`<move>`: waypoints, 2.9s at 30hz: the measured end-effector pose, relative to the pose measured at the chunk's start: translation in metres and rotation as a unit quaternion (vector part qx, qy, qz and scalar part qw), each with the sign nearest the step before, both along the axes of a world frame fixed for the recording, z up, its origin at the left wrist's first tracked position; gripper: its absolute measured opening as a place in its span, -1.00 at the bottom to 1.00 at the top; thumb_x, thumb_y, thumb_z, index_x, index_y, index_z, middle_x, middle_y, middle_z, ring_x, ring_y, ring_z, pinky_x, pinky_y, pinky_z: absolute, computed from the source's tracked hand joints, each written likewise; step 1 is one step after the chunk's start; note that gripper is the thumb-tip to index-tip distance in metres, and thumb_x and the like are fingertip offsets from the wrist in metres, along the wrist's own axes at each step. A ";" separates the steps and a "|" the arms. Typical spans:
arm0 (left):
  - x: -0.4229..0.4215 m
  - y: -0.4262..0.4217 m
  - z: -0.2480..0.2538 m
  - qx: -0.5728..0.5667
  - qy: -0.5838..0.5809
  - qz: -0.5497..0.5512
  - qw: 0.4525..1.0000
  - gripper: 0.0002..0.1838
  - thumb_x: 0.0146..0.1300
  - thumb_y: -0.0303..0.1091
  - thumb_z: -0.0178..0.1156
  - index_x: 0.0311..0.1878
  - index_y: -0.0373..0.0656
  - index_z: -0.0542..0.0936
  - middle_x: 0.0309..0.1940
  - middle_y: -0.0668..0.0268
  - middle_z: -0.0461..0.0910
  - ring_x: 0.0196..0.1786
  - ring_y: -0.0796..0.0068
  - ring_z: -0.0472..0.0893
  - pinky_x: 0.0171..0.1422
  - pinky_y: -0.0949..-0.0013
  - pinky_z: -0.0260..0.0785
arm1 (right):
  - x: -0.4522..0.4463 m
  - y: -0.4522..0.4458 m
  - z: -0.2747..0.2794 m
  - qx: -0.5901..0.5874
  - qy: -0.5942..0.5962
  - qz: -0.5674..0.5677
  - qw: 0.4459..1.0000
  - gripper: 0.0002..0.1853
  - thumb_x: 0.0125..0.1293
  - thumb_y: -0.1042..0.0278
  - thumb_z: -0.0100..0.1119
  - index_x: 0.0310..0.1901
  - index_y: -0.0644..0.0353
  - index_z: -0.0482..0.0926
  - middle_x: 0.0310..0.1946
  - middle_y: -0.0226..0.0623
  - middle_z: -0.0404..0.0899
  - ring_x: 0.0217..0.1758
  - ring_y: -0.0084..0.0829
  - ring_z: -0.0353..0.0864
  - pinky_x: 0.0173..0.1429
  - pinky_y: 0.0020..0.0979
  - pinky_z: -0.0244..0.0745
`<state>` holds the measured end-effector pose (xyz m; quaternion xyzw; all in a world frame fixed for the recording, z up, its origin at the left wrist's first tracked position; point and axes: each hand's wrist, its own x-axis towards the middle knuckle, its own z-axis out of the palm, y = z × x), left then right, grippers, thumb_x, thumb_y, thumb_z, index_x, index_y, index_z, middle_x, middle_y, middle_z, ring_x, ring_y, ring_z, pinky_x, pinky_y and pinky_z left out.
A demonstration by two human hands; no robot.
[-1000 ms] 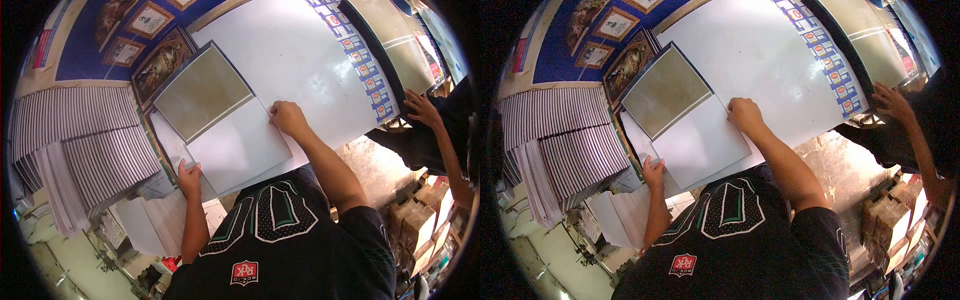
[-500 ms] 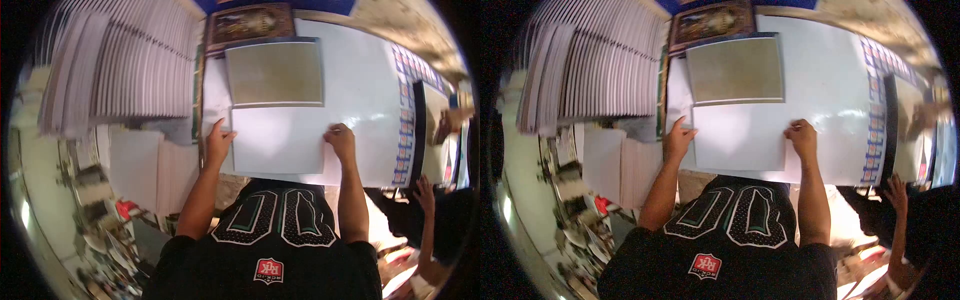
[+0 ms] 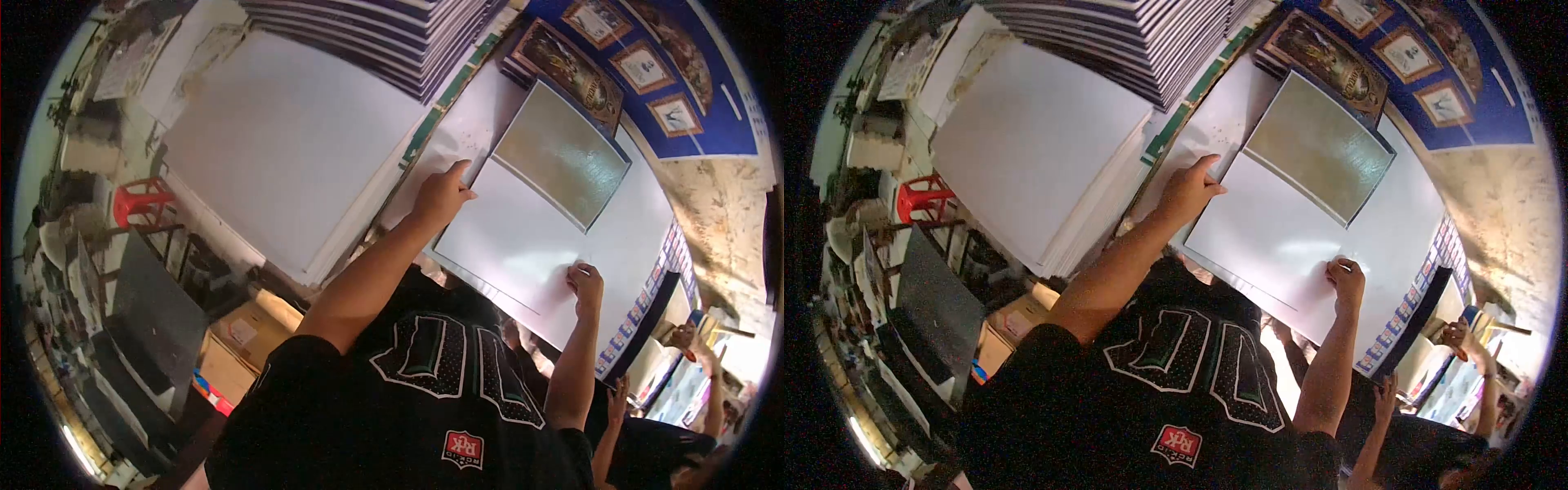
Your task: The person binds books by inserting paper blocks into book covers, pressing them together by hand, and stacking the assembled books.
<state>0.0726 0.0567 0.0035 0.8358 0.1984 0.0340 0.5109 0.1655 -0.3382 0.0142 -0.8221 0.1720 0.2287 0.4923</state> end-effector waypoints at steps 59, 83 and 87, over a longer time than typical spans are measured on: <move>0.035 -0.118 -0.008 0.401 -0.011 -0.152 0.903 -0.47 0.24 -0.10 0.22 0.19 -0.23 0.53 0.40 0.06 0.32 0.50 0.05 0.22 0.53 -0.16 0.00 | 0.034 0.092 -0.009 -0.060 -0.404 0.306 0.860 -0.44 0.04 0.45 0.27 0.16 0.19 0.46 0.17 -0.05 0.46 0.28 0.00 0.37 0.34 0.02 0.19; -0.079 -0.096 -0.007 0.295 -0.059 -0.309 0.902 -0.35 0.13 0.08 0.28 0.26 0.03 0.52 0.48 0.30 0.23 0.55 0.27 0.15 0.58 -0.10 -0.05 | 0.218 0.044 0.095 -0.325 -0.330 0.353 0.813 -0.64 0.13 0.26 0.32 -0.05 0.11 0.49 -0.29 0.02 0.67 -0.19 0.06 0.68 -0.11 -0.08 0.54; -0.062 -0.059 -0.001 0.306 -0.026 -0.314 0.899 -0.41 0.11 0.07 0.29 0.21 0.09 0.58 0.46 0.34 0.29 0.53 0.27 0.19 0.60 -0.06 -0.05 | 0.184 0.004 0.107 -0.329 -0.309 0.312 0.836 -0.67 0.16 0.28 0.28 -0.07 0.15 0.47 -0.29 0.03 0.66 -0.20 0.09 0.67 -0.11 -0.05 0.53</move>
